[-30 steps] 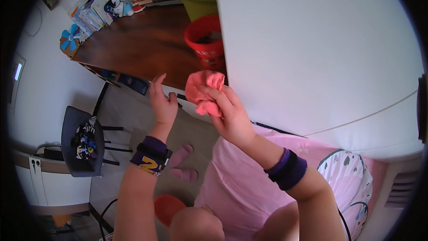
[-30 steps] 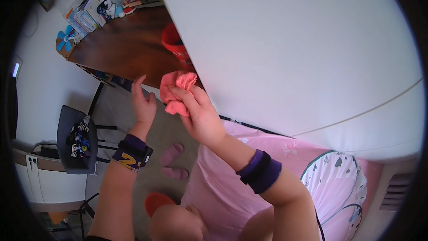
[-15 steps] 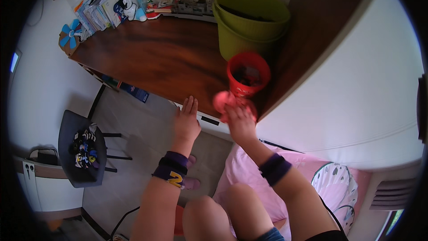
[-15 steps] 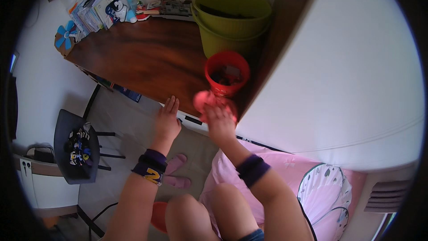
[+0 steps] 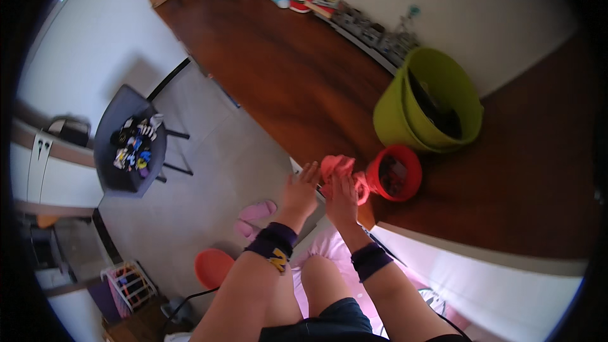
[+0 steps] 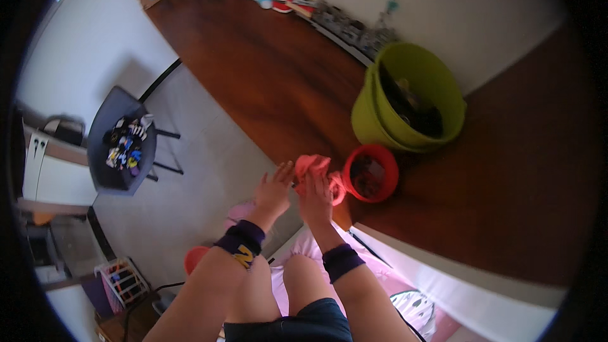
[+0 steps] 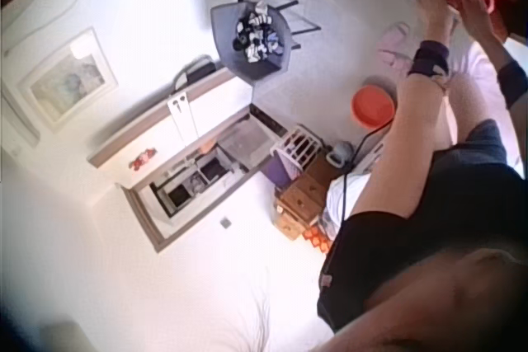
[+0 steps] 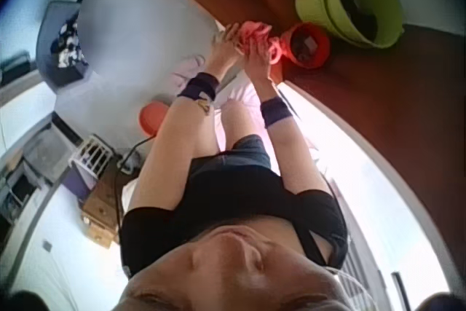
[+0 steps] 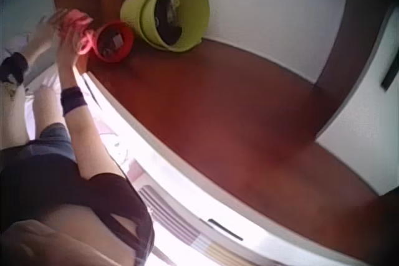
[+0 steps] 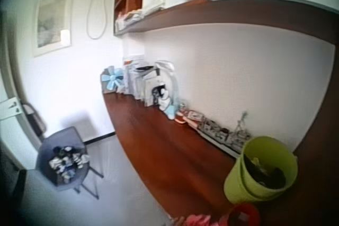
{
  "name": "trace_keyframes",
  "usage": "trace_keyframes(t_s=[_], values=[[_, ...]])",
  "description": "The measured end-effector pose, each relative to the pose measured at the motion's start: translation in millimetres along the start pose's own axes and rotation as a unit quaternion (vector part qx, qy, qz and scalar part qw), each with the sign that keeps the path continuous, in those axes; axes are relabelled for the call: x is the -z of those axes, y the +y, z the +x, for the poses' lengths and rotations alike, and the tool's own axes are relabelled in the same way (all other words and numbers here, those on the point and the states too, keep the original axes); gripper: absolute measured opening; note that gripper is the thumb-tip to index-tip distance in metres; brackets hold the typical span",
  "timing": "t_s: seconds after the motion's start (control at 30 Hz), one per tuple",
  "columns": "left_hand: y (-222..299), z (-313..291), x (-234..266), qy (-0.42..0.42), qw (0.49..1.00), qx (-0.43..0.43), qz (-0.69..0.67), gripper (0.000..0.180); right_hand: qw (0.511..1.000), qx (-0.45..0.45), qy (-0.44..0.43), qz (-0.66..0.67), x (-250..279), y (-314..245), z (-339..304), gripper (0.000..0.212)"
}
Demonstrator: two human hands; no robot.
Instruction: Cleaning wooden surfaces with a cloth, rinsing the cloth in a bucket, and sorting various small items of laundry.
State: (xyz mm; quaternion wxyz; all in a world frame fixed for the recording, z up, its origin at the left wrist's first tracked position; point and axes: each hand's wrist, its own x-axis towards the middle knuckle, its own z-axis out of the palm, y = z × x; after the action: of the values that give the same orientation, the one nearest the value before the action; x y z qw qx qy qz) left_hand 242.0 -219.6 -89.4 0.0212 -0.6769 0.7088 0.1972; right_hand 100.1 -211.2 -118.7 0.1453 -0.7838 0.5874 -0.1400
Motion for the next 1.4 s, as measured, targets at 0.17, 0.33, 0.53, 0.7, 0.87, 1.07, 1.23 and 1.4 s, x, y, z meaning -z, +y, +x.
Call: trace_keyframes(t_s=[0.17,0.33,0.53,0.7,0.87,1.07,1.23,1.4], values=[[6.1,-3.3,9.2,-0.007,0.998,0.056,-0.001,0.065,1.000,-0.014,-0.020,0.010,14.7,0.3,-53.9,0.058],[2.4,0.7,6.6,-0.049,0.998,0.043,-0.027,0.064,0.997,-0.024,-0.073,0.015,9.2,-1.1,-59.0,0.063],[-11.5,1.9,14.0,-0.090,0.996,-0.008,-0.011,0.060,0.996,-0.035,-0.082,0.028,10.8,-16.0,-23.2,0.066],[-39.2,13.2,24.0,-0.082,0.986,-0.142,-0.013,0.065,0.991,-0.132,-0.009,-0.013,-7.7,-32.3,-20.6,0.070],[-96.7,41.9,24.6,-0.092,0.981,-0.163,-0.049,0.065,0.979,-0.192,0.051,-0.054,-21.0,-37.5,-26.4,0.070],[-167.8,85.2,56.2,-0.090,0.954,-0.277,0.066,0.068,0.920,-0.366,0.085,-0.115,-18.4,-40.1,-52.6,0.060],[-139.1,84.3,62.7,-0.092,0.950,-0.286,0.083,0.071,0.888,-0.413,0.123,-0.162,-20.5,-16.6,-54.9,0.052],[-178.9,86.2,57.5,-0.070,0.952,-0.262,0.143,0.073,0.912,-0.392,0.060,-0.103,-31.5,-78.7,15.9,0.054]])
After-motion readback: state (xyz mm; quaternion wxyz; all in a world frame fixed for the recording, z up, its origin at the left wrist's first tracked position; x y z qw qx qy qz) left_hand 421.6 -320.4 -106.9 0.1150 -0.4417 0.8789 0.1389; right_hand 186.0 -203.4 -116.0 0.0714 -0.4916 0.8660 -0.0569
